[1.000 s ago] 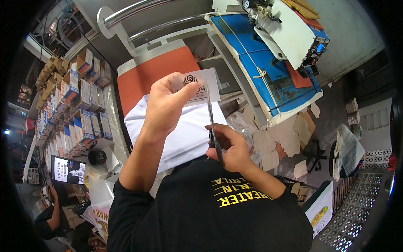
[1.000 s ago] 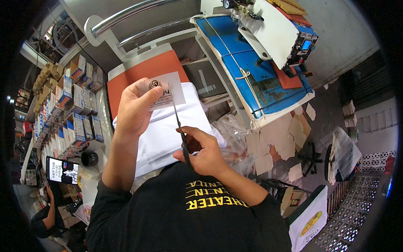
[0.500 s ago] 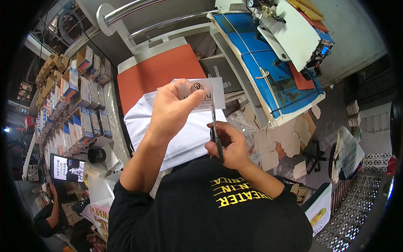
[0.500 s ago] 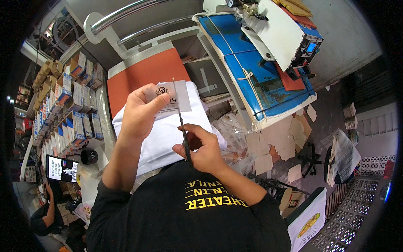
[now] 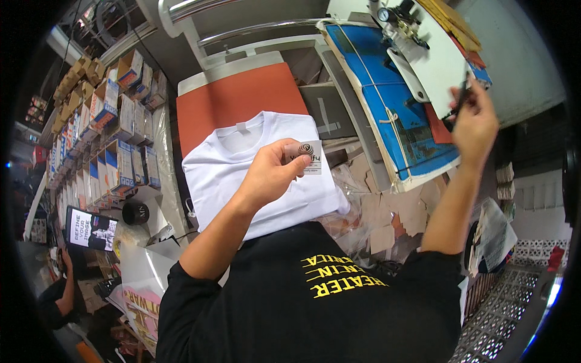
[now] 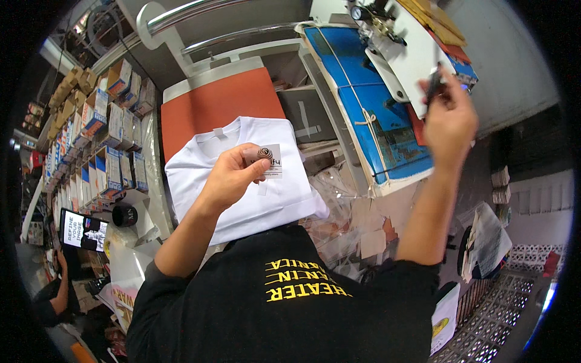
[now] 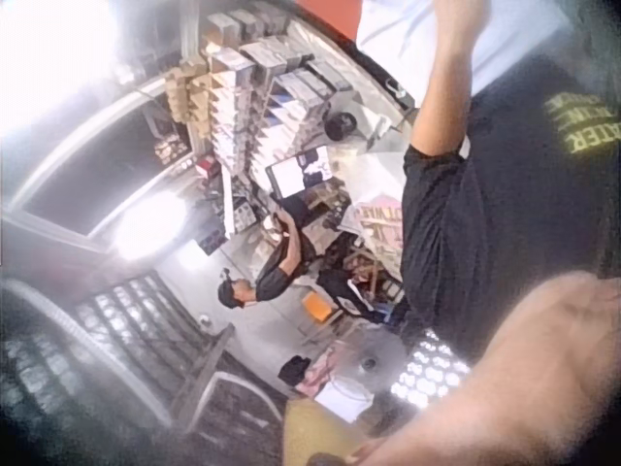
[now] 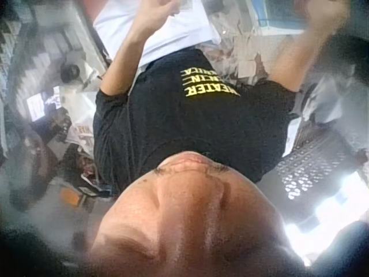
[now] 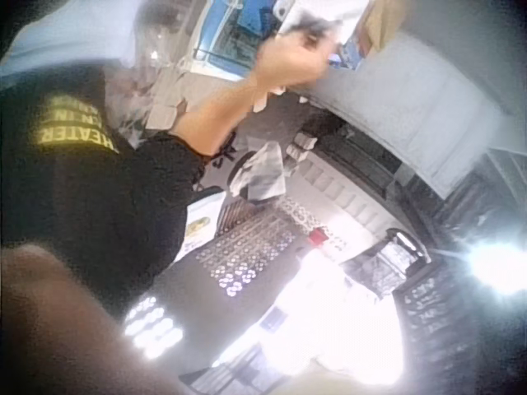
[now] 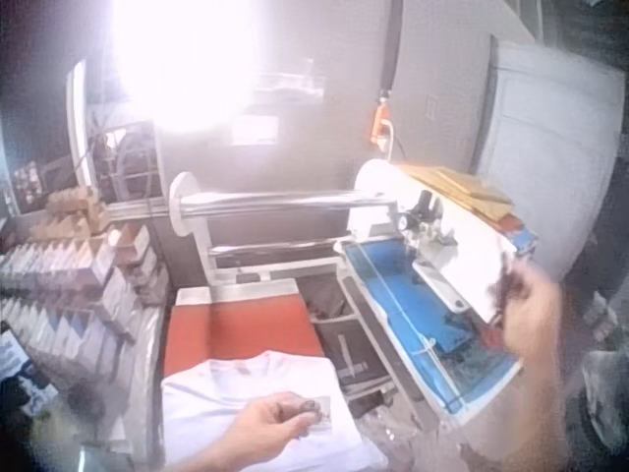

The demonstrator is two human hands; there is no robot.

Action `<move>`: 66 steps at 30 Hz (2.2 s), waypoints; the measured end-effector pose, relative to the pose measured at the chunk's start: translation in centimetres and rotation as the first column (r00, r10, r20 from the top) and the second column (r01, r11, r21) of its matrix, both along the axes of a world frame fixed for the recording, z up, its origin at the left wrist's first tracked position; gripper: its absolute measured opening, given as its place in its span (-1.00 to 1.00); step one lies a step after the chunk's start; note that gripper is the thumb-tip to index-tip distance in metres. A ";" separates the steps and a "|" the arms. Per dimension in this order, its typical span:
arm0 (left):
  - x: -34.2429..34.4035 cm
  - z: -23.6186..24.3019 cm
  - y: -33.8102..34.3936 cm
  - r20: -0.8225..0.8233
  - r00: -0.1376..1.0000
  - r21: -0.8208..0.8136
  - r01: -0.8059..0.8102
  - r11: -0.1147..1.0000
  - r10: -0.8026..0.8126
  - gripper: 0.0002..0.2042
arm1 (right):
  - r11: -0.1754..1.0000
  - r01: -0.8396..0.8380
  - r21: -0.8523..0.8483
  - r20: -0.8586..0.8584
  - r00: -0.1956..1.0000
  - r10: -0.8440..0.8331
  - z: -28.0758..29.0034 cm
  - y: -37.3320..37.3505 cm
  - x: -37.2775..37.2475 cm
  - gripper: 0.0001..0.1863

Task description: The person prepares and applies heat-transfer graphics to shirts using a heat press machine, trimming transfer sheets with scissors and aligning them on garments.

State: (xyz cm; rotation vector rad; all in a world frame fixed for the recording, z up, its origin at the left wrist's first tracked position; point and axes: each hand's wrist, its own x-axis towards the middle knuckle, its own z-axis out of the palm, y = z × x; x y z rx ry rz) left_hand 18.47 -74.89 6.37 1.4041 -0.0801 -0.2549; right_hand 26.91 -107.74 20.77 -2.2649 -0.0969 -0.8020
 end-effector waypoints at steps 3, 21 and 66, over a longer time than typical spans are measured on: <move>-0.7 0.7 1.2 -0.051 0.990 -0.113 -0.136 0.984 0.131 -0.87 | 0.981 -0.185 0.061 -0.074 0.979 0.189 2.8 1.4 0.5 -0.53; 1.8 10.2 6.7 -0.002 0.984 0.300 0.170 0.939 -0.177 -0.83 | 0.432 -0.479 0.764 -0.263 0.381 0.886 -13.8 13.2 -15.5 -0.38; -3.8 -9.4 3.9 -0.169 0.978 0.043 -0.115 0.992 0.120 -0.88 | 0.718 0.111 -0.687 -0.140 0.950 -0.281 8.3 -9.2 19.8 -0.70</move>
